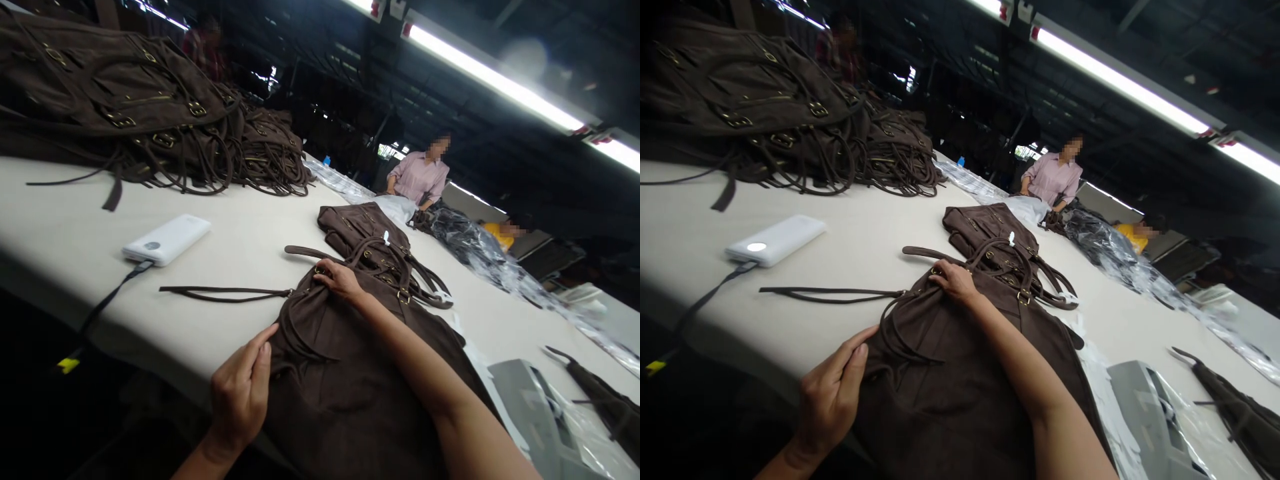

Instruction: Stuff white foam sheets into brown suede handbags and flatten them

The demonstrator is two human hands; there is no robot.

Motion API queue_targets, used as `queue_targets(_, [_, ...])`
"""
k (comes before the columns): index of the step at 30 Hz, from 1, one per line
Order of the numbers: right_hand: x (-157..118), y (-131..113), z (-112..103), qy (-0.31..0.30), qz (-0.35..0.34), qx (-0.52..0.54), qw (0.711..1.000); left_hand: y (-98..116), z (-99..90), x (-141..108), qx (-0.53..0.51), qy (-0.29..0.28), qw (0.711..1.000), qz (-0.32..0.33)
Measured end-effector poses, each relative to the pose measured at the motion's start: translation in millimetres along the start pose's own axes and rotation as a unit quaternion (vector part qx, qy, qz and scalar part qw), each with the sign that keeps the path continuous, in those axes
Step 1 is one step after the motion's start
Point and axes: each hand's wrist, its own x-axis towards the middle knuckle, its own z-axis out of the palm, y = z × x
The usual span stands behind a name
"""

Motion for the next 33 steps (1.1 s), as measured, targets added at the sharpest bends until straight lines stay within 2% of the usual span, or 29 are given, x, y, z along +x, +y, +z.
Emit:
queue_targets(6, [20,-12,-1,-0.038,-0.013,-0.066,0.997,-3,1.2,-3,-0.018,0.001,1.000,-0.001])
queue_targets(9, [30,-16,-2,-0.041,0.017,-0.085,0.995,0,-1.2,-1,-0.005,-0.018,1.000,-0.018])
queue_targets(13, [37,-16,-15,0.005,0.099,-0.088,0.991,3,-4.9,1,0.011,-0.034,0.999,-0.041])
queue_targets(15, [32,-19,-25,0.043,0.113,-0.082,0.989,2,-5.5,2,0.012,-0.032,0.999,-0.040])
queue_targets(18, [10,-22,-41,0.070,0.059,-0.067,0.994,0,-5.3,2,0.010,-0.027,0.999,-0.032])
queue_targets(21, [-15,-22,-49,0.014,-0.115,-0.006,0.993,-1,-5.2,2,0.005,-0.026,0.999,-0.025])
queue_targets(23, [-25,-20,-46,-0.038,-0.232,0.038,0.971,-2,-5.5,1,0.000,-0.029,0.999,-0.023])
queue_targets(24, [-27,-19,-42,-0.057,-0.267,0.050,0.961,-2,-5.7,1,-0.002,-0.030,0.999,-0.023])
queue_targets(26, [-25,-18,-30,-0.070,-0.281,0.055,0.956,-3,-6.3,0,-0.007,-0.027,1.000,-0.011])
queue_targets(29, [-12,-19,-16,-0.071,-0.263,0.056,0.960,-1,-8.4,4,-0.001,-0.021,0.999,0.034])
queue_targets(31, [-3,-21,-17,-0.086,-0.261,0.052,0.960,4,-11.3,13,0.025,-0.009,0.997,0.074])
queue_targets(33, [3,-23,-27,-0.088,-0.259,0.048,0.961,8,-14.7,29,0.067,0.021,0.993,0.100])
